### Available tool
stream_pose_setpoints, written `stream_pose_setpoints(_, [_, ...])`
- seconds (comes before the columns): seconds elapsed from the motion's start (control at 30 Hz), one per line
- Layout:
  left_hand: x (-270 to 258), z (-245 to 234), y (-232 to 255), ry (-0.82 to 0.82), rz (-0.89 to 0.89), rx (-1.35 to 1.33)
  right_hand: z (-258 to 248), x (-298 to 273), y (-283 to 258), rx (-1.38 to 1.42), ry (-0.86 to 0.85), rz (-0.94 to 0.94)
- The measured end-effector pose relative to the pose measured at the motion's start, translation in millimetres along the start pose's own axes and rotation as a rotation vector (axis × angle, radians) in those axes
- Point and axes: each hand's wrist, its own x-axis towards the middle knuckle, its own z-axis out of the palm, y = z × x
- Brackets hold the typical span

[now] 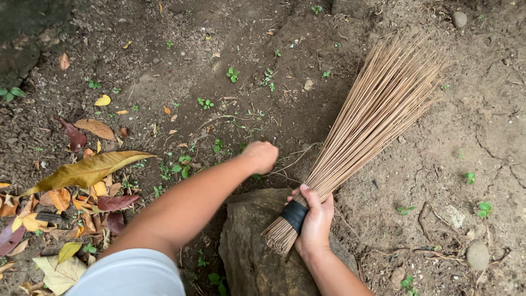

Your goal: The person sweeps the ground using a hand broom, then pulls weeds from the dirt by hand.

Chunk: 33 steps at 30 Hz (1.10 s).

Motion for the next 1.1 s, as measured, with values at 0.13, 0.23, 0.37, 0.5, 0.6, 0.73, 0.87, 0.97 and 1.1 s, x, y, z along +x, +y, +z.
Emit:
stream_pose_setpoints(0.13, [-16.8, -19.7, -42.8, 0.039, -0.098, -0.047, -0.7, -0.1, -0.8, 0.013, -0.008, 0.011])
stream_pose_setpoints(0.23, [-34.6, -23.8, -77.0, 0.143, -0.153, -0.145, -1.7, 0.6, 0.2, 0.013, -0.008, 0.01])
stream_pose_setpoints(0.37, [-30.8, -13.5, -61.1, 0.018, -0.215, -0.248, -2.3, 1.0, 1.9, 0.018, -0.01, 0.007])
stream_pose_setpoints(0.5, [-28.7, 3.5, -26.8, 0.07, -0.115, -0.251, -3.4, 2.4, 3.7, 0.011, 0.001, 0.003])
stream_pose_setpoints(0.6, [-24.8, 16.1, -15.1, 0.107, 0.011, -0.017, -4.5, 2.7, 3.5, 0.027, -0.015, 0.001])
stream_pose_setpoints(0.73, [-14.9, 30.0, -16.3, 0.101, 0.069, 0.086, -4.1, 1.7, 2.5, 0.011, -0.004, 0.001])
stream_pose_setpoints(0.87, [-19.2, 24.8, -26.7, 0.037, 0.055, 0.121, -3.1, 1.1, 1.0, -0.011, 0.003, 0.003])
stream_pose_setpoints(0.97, [-27.8, 6.8, -40.5, 0.019, -0.019, 0.04, -2.9, 1.0, 1.0, -0.01, -0.002, 0.003])
stream_pose_setpoints(1.1, [-37.2, -2.7, -27.8, -0.03, -0.095, -0.183, -2.8, 1.0, 0.7, -0.006, -0.003, 0.011])
